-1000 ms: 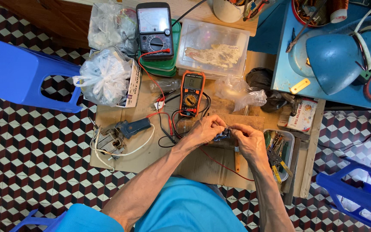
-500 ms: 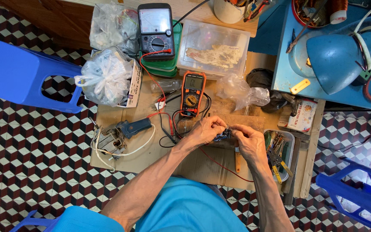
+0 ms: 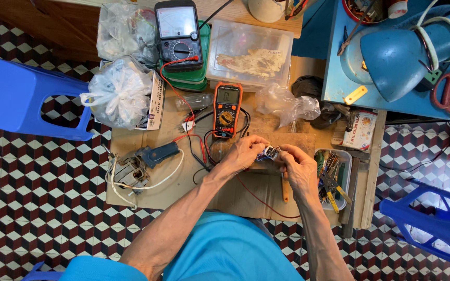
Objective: The person works at a cluttered workbench on a small electrical component, handling its wires and using a multimeter with probes to test it. They use pliers to adjust the part, hold it under the desk lamp, and continue manipulating and testing the component throughout the episode.
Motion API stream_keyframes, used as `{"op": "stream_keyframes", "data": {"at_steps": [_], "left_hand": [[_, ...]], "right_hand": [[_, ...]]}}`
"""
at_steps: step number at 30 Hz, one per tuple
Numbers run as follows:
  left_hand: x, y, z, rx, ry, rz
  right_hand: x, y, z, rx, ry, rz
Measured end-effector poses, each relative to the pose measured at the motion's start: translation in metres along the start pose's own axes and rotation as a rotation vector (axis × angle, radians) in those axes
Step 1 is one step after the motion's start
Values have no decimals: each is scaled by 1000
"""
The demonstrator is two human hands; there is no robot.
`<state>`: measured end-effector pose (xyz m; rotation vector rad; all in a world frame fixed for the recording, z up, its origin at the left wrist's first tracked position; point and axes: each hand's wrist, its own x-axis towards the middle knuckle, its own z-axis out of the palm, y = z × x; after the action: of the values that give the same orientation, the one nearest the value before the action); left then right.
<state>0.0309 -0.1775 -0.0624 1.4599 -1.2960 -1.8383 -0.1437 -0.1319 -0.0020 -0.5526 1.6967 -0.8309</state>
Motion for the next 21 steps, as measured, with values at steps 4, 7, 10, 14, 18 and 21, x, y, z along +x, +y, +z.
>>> {"op": "stream_keyframes", "data": {"at_steps": [4,7,10,14,18,21], "left_hand": [[-15,4,-5,-102,28,-13],[-28,4,-5,-62,80,25],[-48,-3,-3,96,213,134],[-98,-18,-21,428,329,238],[-115,-10,-30,671,426,302],[-110,7,-8,626,411,492]], "right_hand": [[-7,17,-13,155,44,17],[-12,33,-23,146,49,28],[-21,51,-32,190,48,60],[-50,79,-27,218,36,36],[-79,92,-15,-124,43,-9],[-89,87,-11,-367,124,-301]]}}
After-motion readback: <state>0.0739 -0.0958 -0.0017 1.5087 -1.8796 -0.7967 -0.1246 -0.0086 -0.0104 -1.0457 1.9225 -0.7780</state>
